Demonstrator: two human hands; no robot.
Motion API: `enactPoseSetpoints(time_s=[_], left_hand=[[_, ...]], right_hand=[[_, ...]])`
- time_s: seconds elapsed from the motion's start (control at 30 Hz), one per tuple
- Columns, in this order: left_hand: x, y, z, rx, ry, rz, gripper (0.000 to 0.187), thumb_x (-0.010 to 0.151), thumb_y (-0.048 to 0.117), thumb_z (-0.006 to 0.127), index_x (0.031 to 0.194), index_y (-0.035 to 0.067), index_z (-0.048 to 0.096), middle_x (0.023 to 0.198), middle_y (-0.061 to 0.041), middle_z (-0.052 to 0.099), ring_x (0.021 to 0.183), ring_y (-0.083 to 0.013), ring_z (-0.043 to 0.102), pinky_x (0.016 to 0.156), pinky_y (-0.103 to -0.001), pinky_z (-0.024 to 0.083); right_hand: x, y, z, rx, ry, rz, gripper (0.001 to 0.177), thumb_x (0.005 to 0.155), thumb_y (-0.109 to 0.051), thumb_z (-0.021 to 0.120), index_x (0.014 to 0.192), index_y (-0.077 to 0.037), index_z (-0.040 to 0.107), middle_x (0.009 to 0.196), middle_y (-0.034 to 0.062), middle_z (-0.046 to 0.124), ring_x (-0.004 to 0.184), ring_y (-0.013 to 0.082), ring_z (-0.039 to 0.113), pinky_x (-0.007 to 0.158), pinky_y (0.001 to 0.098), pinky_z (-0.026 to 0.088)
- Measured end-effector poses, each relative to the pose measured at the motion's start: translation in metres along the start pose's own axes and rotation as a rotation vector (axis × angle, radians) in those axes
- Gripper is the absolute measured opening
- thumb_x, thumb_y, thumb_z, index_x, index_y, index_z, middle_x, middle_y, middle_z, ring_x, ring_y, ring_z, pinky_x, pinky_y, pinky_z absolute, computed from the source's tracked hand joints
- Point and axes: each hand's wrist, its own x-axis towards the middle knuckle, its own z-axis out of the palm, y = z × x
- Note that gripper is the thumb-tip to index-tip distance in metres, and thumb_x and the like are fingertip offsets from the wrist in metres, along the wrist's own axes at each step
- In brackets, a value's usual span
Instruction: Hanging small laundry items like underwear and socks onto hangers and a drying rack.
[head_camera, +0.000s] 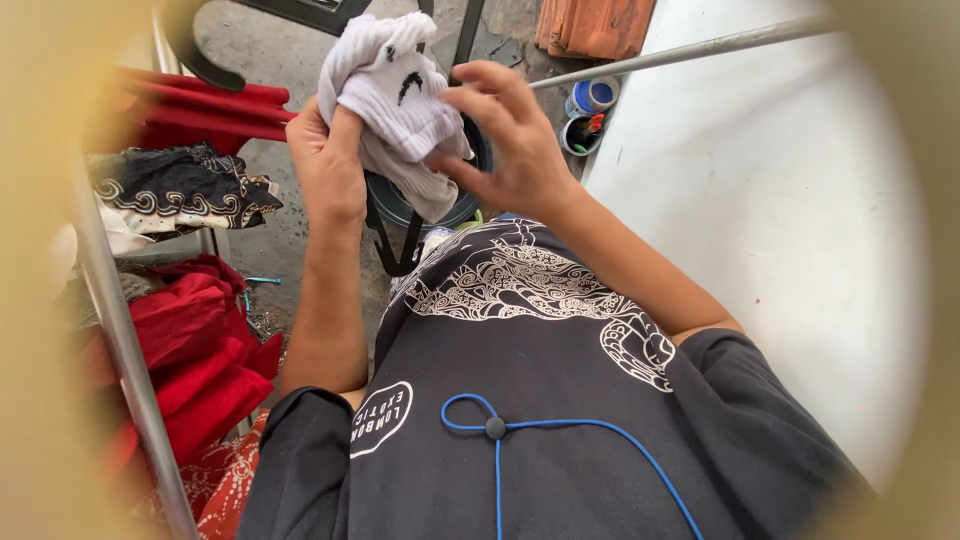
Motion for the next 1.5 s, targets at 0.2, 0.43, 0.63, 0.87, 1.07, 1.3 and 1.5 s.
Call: enactPoseSetpoints(time_s=[0.2, 0.43, 0.63, 0.87, 1.07, 1.3, 1.5], left_hand=[[0.004, 0.02, 0.004, 0.062, -0.095, 0.01, 0.016, 0.108, 0.01, 0.065, 0.111, -0.005, 0.073, 0.094, 0.002, 0.072, 0.082, -0.0038, 0.059, 0.073, -0.023, 0.048], [0.007, 0.032, -0.001, 0.305, -0.154, 0.098, 0.013, 0.107, 0.007, 0.07, 0.112, -0.006, 0.071, 0.093, 0.002, 0.069, 0.081, -0.0039, 0.058, 0.072, -0.022, 0.048], [0.003, 0.061, 0.021, 0.52, -0.248, 0.266, 0.01, 0.106, 0.003, 0.074, 0.104, -0.006, 0.069, 0.091, -0.002, 0.064, 0.08, -0.0079, 0.057, 0.075, -0.026, 0.048], [0.01, 0.073, 0.021, 0.513, -0.235, 0.311, 0.023, 0.106, 0.014, 0.083, 0.1, -0.005, 0.07, 0.086, -0.001, 0.061, 0.078, -0.0075, 0.053, 0.068, -0.026, 0.044], [0.013, 0.082, 0.015, 0.439, -0.241, 0.186, 0.029, 0.11, 0.027, 0.077, 0.106, -0.002, 0.073, 0.082, 0.005, 0.06, 0.07, -0.0026, 0.05, 0.06, -0.023, 0.039], [0.018, 0.094, 0.014, 0.229, -0.292, 0.148, 0.035, 0.116, 0.033, 0.067, 0.11, -0.001, 0.073, 0.08, 0.004, 0.061, 0.064, -0.002, 0.053, 0.055, -0.02, 0.037], [0.008, 0.111, 0.029, 0.197, -0.376, 0.102, 0.037, 0.118, 0.035, 0.062, 0.111, 0.0, 0.07, 0.084, 0.004, 0.065, 0.067, -0.0027, 0.06, 0.056, -0.02, 0.043]], right_hand=[[0.024, 0.0, -0.016, -0.239, -0.13, -0.179, 0.037, 0.095, -0.003, 0.084, 0.128, -0.006, 0.066, 0.136, 0.0087, 0.062, 0.12, 0.0262, 0.067, 0.099, 0.0367, 0.059], [0.059, -0.007, -0.057, 0.089, -0.305, 0.052, 0.016, 0.1, 0.0, 0.075, 0.115, -0.003, 0.071, 0.116, 0.0069, 0.071, 0.082, 0.0125, 0.062, 0.066, 0.0242, 0.046], [0.068, -0.028, -0.058, 0.393, -0.252, 0.226, 0.013, 0.112, -0.011, 0.054, 0.121, -0.005, 0.061, 0.105, 0.0017, 0.071, 0.082, 0.0074, 0.071, 0.066, 0.0215, 0.055], [0.072, -0.031, -0.06, 0.16, 0.012, -0.067, 0.013, 0.118, -0.009, 0.061, 0.109, 0.0, 0.061, 0.078, 0.0047, 0.058, 0.059, 0.0062, 0.049, 0.052, 0.0228, 0.035], [0.055, -0.014, -0.06, 0.38, 0.0, 0.063, 0.007, 0.116, -0.009, 0.057, 0.112, -0.003, 0.057, 0.08, -0.0002, 0.057, 0.058, -0.0005, 0.044, 0.052, 0.0189, 0.032], [0.049, -0.033, -0.044, 0.392, -0.087, -0.101, 0.043, 0.114, -0.001, 0.062, 0.147, -0.003, 0.033, 0.136, 0.0093, 0.054, 0.128, 0.0166, 0.062, 0.111, 0.0295, 0.055], [0.041, 0.007, -0.028, 0.008, 0.123, -0.159, 0.055, 0.108, 0.012, 0.072, 0.146, -0.002, 0.035, 0.13, 0.0131, 0.062, 0.117, 0.0171, 0.069, 0.095, 0.029, 0.058]])
